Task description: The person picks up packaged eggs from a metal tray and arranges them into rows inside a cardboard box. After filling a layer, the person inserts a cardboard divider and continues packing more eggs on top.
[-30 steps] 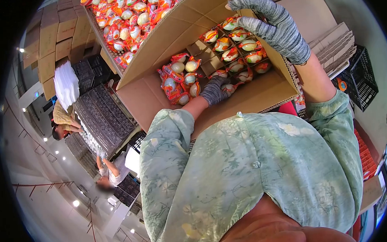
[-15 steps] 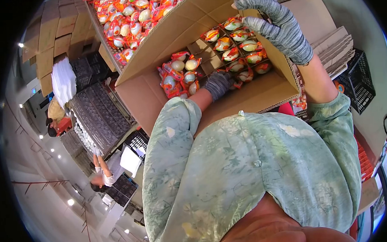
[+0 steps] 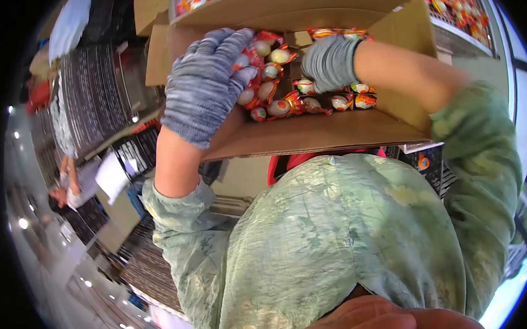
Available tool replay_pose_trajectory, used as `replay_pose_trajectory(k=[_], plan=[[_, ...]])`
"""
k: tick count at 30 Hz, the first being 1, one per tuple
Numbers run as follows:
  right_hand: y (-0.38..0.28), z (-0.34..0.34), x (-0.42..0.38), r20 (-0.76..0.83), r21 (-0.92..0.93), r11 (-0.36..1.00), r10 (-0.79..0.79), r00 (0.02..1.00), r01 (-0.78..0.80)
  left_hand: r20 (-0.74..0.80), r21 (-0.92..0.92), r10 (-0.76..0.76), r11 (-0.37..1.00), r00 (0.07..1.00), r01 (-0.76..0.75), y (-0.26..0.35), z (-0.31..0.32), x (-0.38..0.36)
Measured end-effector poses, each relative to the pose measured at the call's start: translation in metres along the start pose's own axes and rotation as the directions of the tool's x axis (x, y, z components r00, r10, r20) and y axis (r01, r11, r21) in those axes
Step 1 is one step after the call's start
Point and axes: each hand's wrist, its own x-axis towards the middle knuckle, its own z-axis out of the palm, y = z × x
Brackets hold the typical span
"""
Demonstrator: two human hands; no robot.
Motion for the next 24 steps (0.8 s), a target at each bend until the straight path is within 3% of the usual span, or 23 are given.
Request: replay_pose_trajectory(k=[4,7,8,11,12,15,16,19,20,23,24], plan=[[-0.015,0.075,0.072,0.232,-0.004,0.994,-0.109,0.967,0.113,-0.202,0.027,-0.247,0.966,0.948,0.258,-0.019,0.019,-0.063],[-0.015,0.126,0.099,0.306,0.034,0.992,-0.127,0.944,0.122,-0.427,-0.048,-0.294,0.952,0.855,0.303,-0.021,0.031,-0.085],[-0.015,0.141,0.104,0.285,0.068,0.987,-0.160,0.945,0.147,-0.431,-0.041,-0.367,0.920,0.824,0.389,-0.021,0.032,-0.090],[-0.025,0.157,0.109,0.332,-0.150,0.984,-0.042,0.942,0.096,-0.412,-0.080,-0.452,0.883,0.791,0.463,-0.031,0.047,-0.103],[-0.031,0.147,0.103,0.340,-0.174,0.975,-0.075,0.937,0.141,-0.410,-0.154,-0.442,0.896,0.798,0.417,-0.032,0.055,-0.102],[-0.036,0.176,0.105,0.283,-0.207,0.977,0.011,0.959,0.049,-0.300,-0.326,-0.598,0.796,0.743,0.509,-0.024,0.060,-0.103],[-0.033,0.179,0.105,0.273,-0.225,0.963,-0.081,0.959,0.146,-0.301,-0.264,-0.587,0.808,0.751,0.526,-0.024,0.060,-0.101],[-0.028,0.188,0.106,0.041,-0.192,0.953,-0.233,0.972,0.237,-0.285,-0.257,-0.617,0.786,0.733,0.562,-0.024,0.061,-0.101],[-0.027,0.185,0.108,0.222,-0.296,0.910,-0.230,0.947,0.290,-0.279,-0.257,-0.628,0.777,0.726,0.574,-0.024,0.059,-0.100],[-0.029,0.162,0.102,0.215,-0.261,0.943,-0.154,0.964,0.209,-0.271,-0.262,-0.642,0.766,0.717,0.586,-0.023,0.058,-0.100],[-0.038,0.126,0.096,0.380,-0.291,0.935,-0.082,0.921,0.203,-0.289,-0.263,-0.629,0.777,0.721,0.572,-0.024,0.059,-0.100]])
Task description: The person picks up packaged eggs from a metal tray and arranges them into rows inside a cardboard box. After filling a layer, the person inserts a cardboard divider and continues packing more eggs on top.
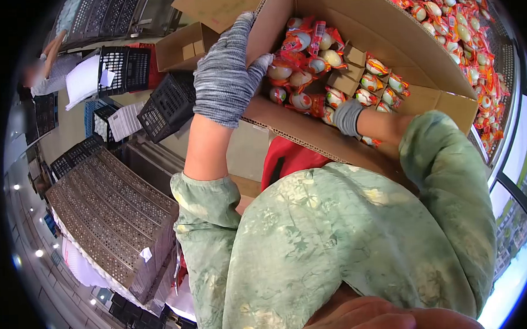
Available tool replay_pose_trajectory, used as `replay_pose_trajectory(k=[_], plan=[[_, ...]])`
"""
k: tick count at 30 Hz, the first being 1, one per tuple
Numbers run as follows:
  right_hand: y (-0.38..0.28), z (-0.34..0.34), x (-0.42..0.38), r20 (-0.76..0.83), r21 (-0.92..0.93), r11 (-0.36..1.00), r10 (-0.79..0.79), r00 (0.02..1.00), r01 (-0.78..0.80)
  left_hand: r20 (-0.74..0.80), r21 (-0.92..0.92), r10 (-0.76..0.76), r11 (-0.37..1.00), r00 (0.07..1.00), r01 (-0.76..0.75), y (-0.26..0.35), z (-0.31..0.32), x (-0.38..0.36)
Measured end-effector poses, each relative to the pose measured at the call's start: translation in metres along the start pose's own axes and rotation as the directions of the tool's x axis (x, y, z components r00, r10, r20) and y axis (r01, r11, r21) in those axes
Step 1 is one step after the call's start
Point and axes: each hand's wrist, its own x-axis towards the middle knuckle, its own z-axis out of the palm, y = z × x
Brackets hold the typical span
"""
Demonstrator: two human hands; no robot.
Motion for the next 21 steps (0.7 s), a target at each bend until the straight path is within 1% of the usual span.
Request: replay_pose_trajectory(k=[1,3,4,6,9,10,13,14,17,20,21], plan=[[0.006,-0.020,-0.011,-0.048,0.009,1.000,0.003,0.999,-0.002,-0.017,-0.007,0.019,1.000,1.000,-0.019,0.000,0.000,0.000],[0.021,-0.045,-0.018,-0.147,0.026,1.000,0.013,0.989,-0.010,-0.005,-0.016,-0.001,1.000,1.000,0.001,0.000,0.002,-0.001],[0.030,-0.048,-0.013,-0.281,0.105,0.994,-0.005,0.960,0.035,-0.004,-0.019,-0.007,1.000,1.000,0.007,0.000,0.001,0.000],[0.044,-0.043,0.001,-0.523,0.234,0.959,-0.013,0.853,0.159,-0.005,-0.019,-0.011,1.000,1.000,0.011,-0.001,0.002,-0.001],[0.045,-0.021,0.031,-0.577,0.477,0.851,0.115,0.809,0.219,0.010,-0.024,-0.031,0.999,0.999,0.031,0.001,0.001,-0.003],[0.042,-0.007,0.051,-0.609,0.511,0.821,0.137,0.781,0.254,0.018,-0.025,-0.037,0.999,0.999,0.037,0.001,-0.001,-0.002],[0.019,-0.006,0.054,-0.595,0.659,0.676,0.199,0.779,0.331,0.054,-0.014,-0.076,0.997,0.996,0.077,0.001,-0.002,0.000],[0.016,-0.009,0.051,-0.522,0.704,0.650,0.200,0.829,0.287,0.051,-0.017,-0.071,0.997,0.996,0.071,0.002,-0.002,0.001],[0.028,0.002,0.089,-0.340,0.648,0.758,0.199,0.919,0.075,0.038,-0.031,-0.051,0.998,0.998,0.052,0.001,0.000,-0.001],[0.036,0.003,0.081,-0.476,0.563,0.807,0.138,0.869,0.180,0.020,-0.036,-0.031,0.999,0.999,0.032,-0.002,0.001,0.001],[0.037,0.001,0.076,-0.538,0.528,0.814,0.100,0.837,0.242,0.020,-0.034,-0.031,0.999,0.999,0.032,-0.001,0.000,0.001]])
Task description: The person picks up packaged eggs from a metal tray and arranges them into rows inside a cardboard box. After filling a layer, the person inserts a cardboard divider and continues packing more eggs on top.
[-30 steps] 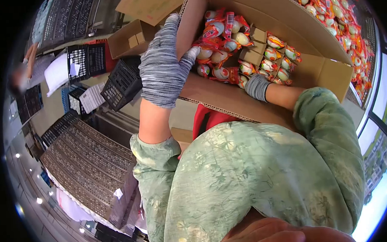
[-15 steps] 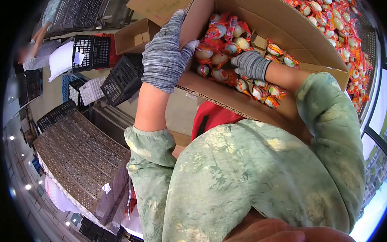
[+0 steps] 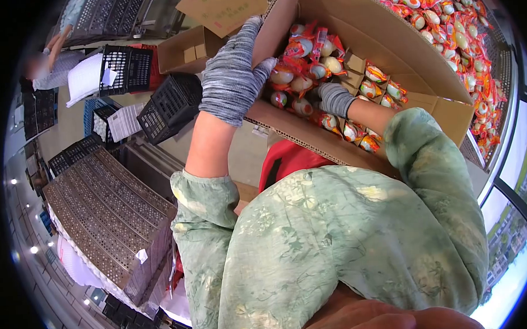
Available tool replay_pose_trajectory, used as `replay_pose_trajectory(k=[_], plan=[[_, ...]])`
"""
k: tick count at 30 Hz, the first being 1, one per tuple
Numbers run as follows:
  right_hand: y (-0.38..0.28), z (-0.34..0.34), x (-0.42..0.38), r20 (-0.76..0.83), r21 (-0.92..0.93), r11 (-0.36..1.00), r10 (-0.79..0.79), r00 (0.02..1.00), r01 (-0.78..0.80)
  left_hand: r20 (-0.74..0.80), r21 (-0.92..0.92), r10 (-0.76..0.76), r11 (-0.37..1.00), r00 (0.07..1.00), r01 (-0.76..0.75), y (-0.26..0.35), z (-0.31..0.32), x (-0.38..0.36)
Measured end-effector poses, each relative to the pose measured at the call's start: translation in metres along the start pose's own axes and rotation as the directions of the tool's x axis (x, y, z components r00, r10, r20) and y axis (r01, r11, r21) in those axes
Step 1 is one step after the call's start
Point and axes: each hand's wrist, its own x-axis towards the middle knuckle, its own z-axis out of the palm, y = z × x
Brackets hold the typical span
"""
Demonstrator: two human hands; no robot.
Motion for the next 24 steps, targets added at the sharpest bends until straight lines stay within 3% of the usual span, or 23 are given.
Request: replay_pose_trajectory(k=[3,4,6,7,10,11,14,15,17,18,19,22,23,24], plan=[[-0.007,-0.005,-0.017,-0.108,-0.012,0.962,-0.271,0.956,0.271,0.011,0.001,-0.010,1.000,1.000,0.010,0.000,-0.001,-0.002],[-0.020,-0.017,-0.025,0.008,0.180,0.971,-0.161,0.987,0.157,0.015,-0.001,-0.011,1.000,1.000,0.011,0.000,-0.001,-0.001],[-0.042,-0.040,-0.039,0.285,0.487,0.862,-0.005,0.958,-0.141,0.021,-0.011,-0.013,1.000,1.000,0.014,0.000,0.000,0.000],[-0.026,-0.023,-0.030,0.195,0.521,0.853,-0.076,0.978,-0.038,0.021,-0.014,-0.016,1.000,1.000,0.017,-0.001,0.000,0.000],[-0.028,-0.030,-0.035,0.348,0.706,0.646,0.042,0.937,-0.291,0.006,-0.005,-0.007,1.000,1.000,0.007,-0.002,0.001,0.000],[-0.023,-0.023,-0.032,0.316,0.713,0.649,0.039,0.948,-0.264,0.007,-0.010,-0.005,1.000,1.000,0.005,-0.002,0.000,0.000],[0.000,-0.001,-0.019,-0.010,0.771,0.629,-0.136,0.991,0.095,0.008,-0.033,0.011,0.999,1.000,-0.011,-0.001,0.000,0.001],[-0.003,-0.012,-0.016,0.199,0.834,0.532,-0.046,0.979,-0.145,0.002,-0.041,0.021,0.999,1.000,-0.021,-0.003,0.001,0.001],[0.003,-0.007,-0.006,-0.051,0.539,0.773,-0.368,0.928,0.336,0.004,-0.065,0.020,0.998,1.000,-0.020,-0.003,0.001,0.001],[-0.022,-0.034,-0.018,0.217,0.570,0.817,-0.255,0.942,0.090,0.010,-0.080,0.012,0.997,1.000,-0.011,-0.003,0.000,0.001],[-0.047,-0.062,-0.030,0.467,0.502,0.852,-0.121,0.876,-0.150,0.018,-0.095,0.004,0.995,1.000,-0.002,-0.002,0.000,0.001],[-0.039,-0.057,-0.026,0.499,0.592,0.772,-0.126,0.858,-0.231,0.032,-0.055,-0.007,0.998,0.999,0.009,0.001,-0.001,0.001],[-0.037,-0.055,-0.024,0.451,0.526,0.844,-0.167,0.877,-0.110,0.023,-0.060,0.001,0.998,1.000,0.001,-0.001,-0.001,0.001],[-0.041,-0.058,-0.023,0.489,0.512,0.846,-0.146,0.860,-0.147,0.015,-0.066,0.009,0.998,1.000,-0.008,-0.002,0.000,0.001]])
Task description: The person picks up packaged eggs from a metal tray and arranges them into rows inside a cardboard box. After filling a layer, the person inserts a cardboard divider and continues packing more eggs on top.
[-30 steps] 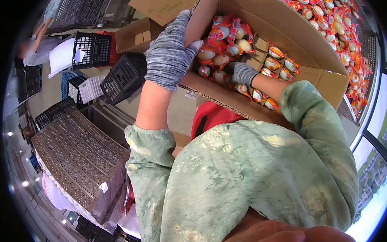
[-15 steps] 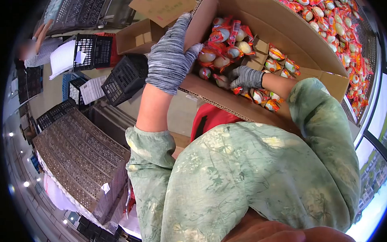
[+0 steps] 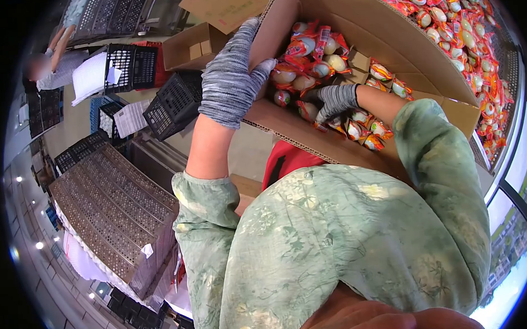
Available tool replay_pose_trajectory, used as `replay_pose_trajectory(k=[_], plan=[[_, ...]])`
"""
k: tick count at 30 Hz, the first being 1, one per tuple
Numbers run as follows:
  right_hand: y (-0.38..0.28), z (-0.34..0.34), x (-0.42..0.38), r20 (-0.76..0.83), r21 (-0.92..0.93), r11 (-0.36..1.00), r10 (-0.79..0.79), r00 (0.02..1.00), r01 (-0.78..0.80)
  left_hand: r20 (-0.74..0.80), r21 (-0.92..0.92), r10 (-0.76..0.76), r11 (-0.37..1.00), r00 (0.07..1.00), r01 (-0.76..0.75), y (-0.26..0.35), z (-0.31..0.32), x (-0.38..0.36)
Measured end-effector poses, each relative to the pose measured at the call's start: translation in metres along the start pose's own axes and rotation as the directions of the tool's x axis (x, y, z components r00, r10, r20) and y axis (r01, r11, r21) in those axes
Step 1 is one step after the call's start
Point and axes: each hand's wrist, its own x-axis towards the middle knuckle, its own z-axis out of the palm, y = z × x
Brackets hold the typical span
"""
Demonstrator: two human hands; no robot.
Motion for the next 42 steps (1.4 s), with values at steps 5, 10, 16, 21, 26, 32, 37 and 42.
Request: replay_pose_trajectory(k=[5,10,16,21,26,32,37,42], plan=[[0.023,0.011,0.026,-0.211,-0.324,0.920,-0.298,0.931,0.221,0.010,0.020,-0.024,1.000,1.000,0.023,0.000,0.002,0.001],[0.026,0.037,0.032,-0.524,-0.248,0.957,-0.263,0.810,0.150,0.026,0.022,-0.037,0.999,0.999,0.036,0.004,-0.003,0.002],[0.025,0.047,0.053,-0.553,-0.393,0.914,-0.147,0.820,-0.101,0.020,-0.008,-0.031,0.999,0.999,0.031,0.003,-0.002,0.000],[0.014,0.038,0.050,-0.514,-0.626,0.746,-0.174,0.840,-0.228,0.055,0.003,-0.067,0.998,0.996,0.067,0.007,-0.005,0.000],[0.013,0.030,0.055,-0.383,-0.736,0.662,-0.234,0.894,-0.142,0.022,-0.006,-0.023,1.000,1.000,0.023,0.004,-0.003,-0.001],[-0.009,0.034,0.048,-0.509,-0.669,0.725,-0.287,0.812,-0.163,0.015,0.003,-0.026,1.000,1.000,0.026,0.001,0.001,0.001],[-0.006,0.034,0.055,-0.523,-0.610,0.780,-0.261,0.811,-0.143,0.009,0.022,-0.028,0.999,1.000,0.028,0.000,0.001,0.001],[0.032,0.026,0.053,-0.423,-0.619,0.784,-0.370,0.827,0.034,0.014,-0.009,-0.032,0.999,0.999,0.033,0.002,-0.001,0.002]])
